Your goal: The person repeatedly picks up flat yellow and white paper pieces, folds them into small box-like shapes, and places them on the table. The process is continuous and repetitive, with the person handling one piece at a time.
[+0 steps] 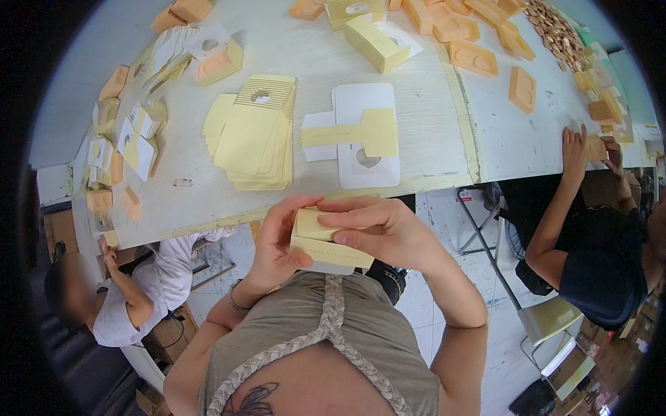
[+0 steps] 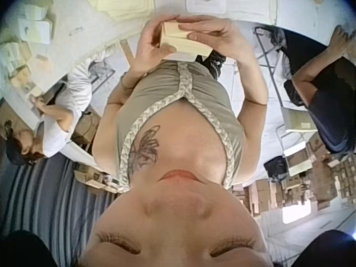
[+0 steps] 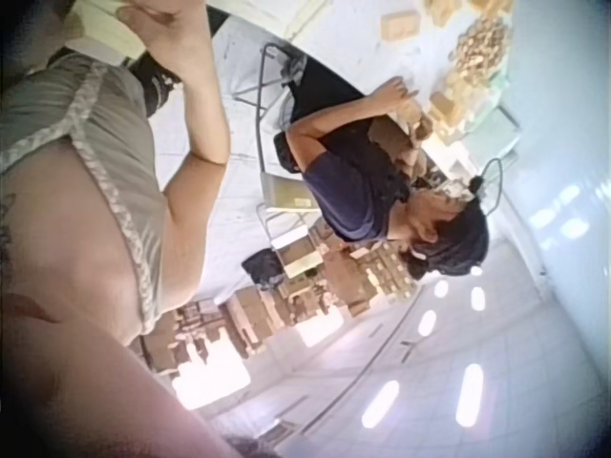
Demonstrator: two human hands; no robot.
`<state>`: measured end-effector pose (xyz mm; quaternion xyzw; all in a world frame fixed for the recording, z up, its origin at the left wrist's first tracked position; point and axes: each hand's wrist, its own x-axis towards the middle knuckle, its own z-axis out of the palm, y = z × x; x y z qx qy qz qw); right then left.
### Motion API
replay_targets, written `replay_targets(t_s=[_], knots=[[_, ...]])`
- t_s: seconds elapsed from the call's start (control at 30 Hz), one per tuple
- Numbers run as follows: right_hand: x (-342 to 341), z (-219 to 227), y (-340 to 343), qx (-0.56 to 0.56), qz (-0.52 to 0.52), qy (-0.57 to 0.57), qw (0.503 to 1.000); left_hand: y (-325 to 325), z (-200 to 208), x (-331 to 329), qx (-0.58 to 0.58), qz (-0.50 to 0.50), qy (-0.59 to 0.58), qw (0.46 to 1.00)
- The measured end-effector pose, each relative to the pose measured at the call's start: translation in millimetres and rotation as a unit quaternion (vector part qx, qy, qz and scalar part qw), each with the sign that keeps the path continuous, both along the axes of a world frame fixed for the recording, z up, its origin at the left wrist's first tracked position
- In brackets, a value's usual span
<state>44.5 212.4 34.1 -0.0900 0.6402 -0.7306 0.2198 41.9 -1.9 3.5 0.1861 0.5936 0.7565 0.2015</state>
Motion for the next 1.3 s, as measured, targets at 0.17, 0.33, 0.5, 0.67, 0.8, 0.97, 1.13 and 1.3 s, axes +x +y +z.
replay_targets(t_s=[0.17, 0.33, 0.5, 0.67, 0.8, 0.97, 1.13, 1.3], knots=[[11.8, -8.8, -12.9, 0.150, 0.003, 0.212, 0.966, 1.1, 7.9, -4.7, 0.011, 0.044, -0.066, 0.997], [36.6, -23.8, -22.4, 0.143, -0.148, 0.261, 0.943, -3.0, -5.5, 1.2, 0.098, 0.048, -0.146, 0.983], [0.4, -12.7, 1.0, 0.163, -0.083, 0.149, 0.972, -0.9, -10.4, -13.5, -0.012, 0.142, -0.020, 0.990], [-116.7, -17.7, 26.6, 0.166, -0.323, 0.117, 0.924, 0.9, -3.8, -44.1, 0.004, 0.226, 0.017, 0.974], [-116.3, -65.6, 12.5, 0.643, -0.181, 0.161, 0.726, 18.1, -18.2, -30.5, -0.237, 0.087, 0.108, 0.962], [-136.5, -52.5, 15.5, 0.592, -0.202, 0.024, 0.780, 34.4, -18.2, -30.9, -0.436, -0.004, 0.236, 0.868], [-141.9, -49.7, 45.0, 0.286, -0.284, -0.057, 0.913, 32.0, -15.2, -32.9, -0.435, 0.029, 0.245, 0.866], [-93.5, -18.8, 53.8, -0.064, -0.288, -0.061, 0.954, 24.3, -6.2, -50.6, -0.197, 0.204, 0.152, 0.947]])
